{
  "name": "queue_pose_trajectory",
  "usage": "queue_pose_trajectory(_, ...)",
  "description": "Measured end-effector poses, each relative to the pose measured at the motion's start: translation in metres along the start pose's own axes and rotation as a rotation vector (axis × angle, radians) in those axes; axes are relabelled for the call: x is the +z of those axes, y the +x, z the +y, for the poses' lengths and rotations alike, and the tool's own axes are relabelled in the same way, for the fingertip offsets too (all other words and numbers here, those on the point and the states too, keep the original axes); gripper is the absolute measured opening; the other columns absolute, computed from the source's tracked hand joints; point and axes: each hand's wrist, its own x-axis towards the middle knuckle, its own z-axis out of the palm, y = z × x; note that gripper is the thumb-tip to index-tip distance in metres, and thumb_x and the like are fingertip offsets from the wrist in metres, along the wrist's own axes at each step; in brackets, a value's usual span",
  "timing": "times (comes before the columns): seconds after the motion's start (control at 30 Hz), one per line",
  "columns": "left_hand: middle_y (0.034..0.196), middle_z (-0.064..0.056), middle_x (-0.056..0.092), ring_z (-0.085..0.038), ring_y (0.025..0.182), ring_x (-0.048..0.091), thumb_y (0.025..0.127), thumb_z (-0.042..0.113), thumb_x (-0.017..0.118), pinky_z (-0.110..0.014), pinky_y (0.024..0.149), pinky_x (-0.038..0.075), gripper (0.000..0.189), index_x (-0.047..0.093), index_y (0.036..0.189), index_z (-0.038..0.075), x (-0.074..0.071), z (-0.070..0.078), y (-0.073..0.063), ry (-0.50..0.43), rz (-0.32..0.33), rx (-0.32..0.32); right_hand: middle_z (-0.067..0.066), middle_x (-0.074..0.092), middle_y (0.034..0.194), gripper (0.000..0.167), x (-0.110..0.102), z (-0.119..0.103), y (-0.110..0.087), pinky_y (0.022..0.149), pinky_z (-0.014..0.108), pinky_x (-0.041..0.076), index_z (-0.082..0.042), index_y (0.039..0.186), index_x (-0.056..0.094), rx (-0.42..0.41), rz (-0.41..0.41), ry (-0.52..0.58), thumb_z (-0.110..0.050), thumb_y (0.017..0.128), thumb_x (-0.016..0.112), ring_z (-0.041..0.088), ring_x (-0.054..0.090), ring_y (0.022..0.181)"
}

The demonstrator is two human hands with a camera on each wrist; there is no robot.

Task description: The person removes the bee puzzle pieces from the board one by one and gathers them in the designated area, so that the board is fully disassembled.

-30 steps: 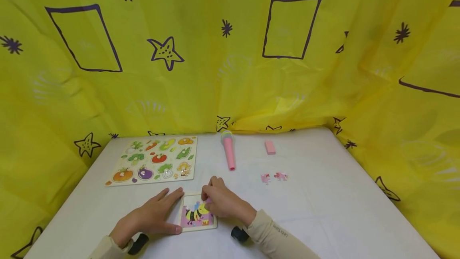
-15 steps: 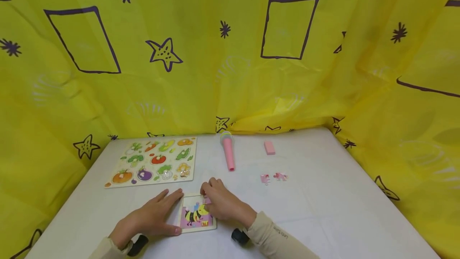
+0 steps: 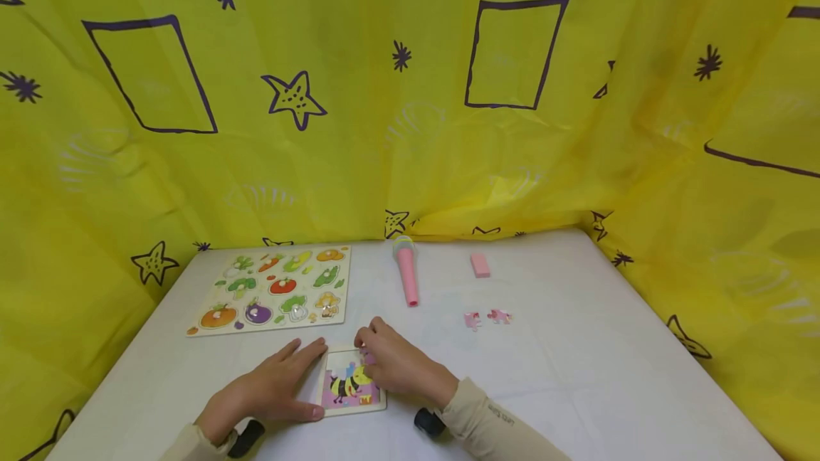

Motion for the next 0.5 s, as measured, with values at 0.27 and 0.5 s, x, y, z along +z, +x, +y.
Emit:
queue_pose_trajectory(0.27, 0.167, -0.013, 0.043, -0.049, 0.156, 0.027, 0.081, 0.052, 0.092, -0.069, 0.122, 0.027, 0.103, 0.044, 0.160, 0.008, 0.0009, 0.0002, 0.0000, 0.006, -0.004, -0.011, 0.002, 0.061, 0.110, 0.020, 0.0002, -0.0019, -0.0013, 0.088, 0.027, 0.055, -0.002, 0.119, 0.070, -0.046, 0.030, -0.015, 0.003, 0.100, 0.068, 0.010, 0.055, 0.095)
queue_pose_trajectory(0.5, 0.166, -0.014, 0.043, -0.050, 0.156, 0.027, 0.081, 0.052, 0.092, -0.069, 0.122, 0.027, 0.102, 0.044, 0.160, 0.007, 0.0001, -0.0002, -0.0004, 0.002, -0.004, -0.008, 0.006, 0.067, 0.107, 0.015, -0.0017, 0.0002, 0.0000, 0.088, 0.029, 0.056, 0.000, 0.115, 0.071, -0.086, 0.074, 0.050, 0.005, 0.104, 0.062, 0.010, 0.058, 0.094)
